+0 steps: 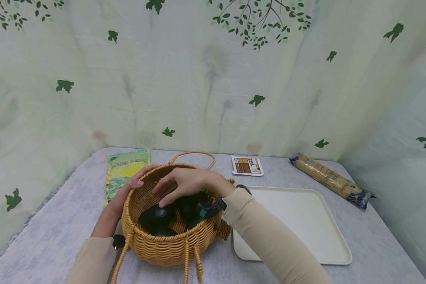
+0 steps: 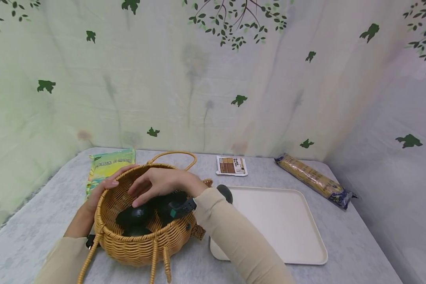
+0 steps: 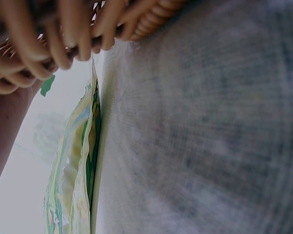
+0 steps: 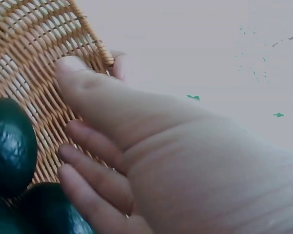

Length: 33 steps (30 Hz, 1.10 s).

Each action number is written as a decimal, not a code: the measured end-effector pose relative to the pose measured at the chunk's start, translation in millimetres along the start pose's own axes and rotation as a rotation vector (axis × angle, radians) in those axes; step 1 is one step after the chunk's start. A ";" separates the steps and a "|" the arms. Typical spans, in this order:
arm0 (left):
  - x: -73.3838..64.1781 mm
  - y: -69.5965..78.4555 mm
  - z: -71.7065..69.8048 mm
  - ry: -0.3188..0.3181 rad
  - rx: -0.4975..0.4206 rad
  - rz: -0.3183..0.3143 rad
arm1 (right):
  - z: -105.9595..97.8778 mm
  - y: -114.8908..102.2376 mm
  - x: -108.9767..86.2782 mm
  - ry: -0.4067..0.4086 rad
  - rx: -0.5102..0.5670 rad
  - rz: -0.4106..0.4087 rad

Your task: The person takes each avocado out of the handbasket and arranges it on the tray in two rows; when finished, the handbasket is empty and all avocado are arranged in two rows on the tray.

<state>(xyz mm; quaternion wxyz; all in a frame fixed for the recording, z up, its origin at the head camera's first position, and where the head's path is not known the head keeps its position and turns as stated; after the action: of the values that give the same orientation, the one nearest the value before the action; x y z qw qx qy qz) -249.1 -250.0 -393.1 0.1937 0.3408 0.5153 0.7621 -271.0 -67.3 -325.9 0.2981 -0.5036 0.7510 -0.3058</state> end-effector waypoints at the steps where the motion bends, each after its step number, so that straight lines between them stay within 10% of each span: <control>1: -0.1 -0.8 -1.2 -0.003 -0.002 0.002 | 0.6 0.6 1.2 0.003 -0.004 -0.006; 14: -1.1 -4.0 -6.1 0.017 0.033 0.002 | -1.4 5.5 6.3 0.117 -0.251 0.002; 33: -3.3 -6.1 -11.5 0.069 0.038 -0.032 | 12.2 7.6 14.6 -0.062 -0.343 0.043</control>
<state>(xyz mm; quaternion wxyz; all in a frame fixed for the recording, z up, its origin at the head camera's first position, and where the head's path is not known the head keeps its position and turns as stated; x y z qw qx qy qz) -255.4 -257.3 -402.4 0.1812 0.3096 0.5415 0.7603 -270.6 -80.7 -341.5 0.2376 -0.5399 0.7933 -0.1512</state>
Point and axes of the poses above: each hand's wrist, its own x-axis towards the middle knuckle, its own z-axis out of the palm, y = z × x, the point moved 4 cm from there along x, towards the middle knuckle, and after that the axes turned 5 degrees about -x, right-handed, at the moved point
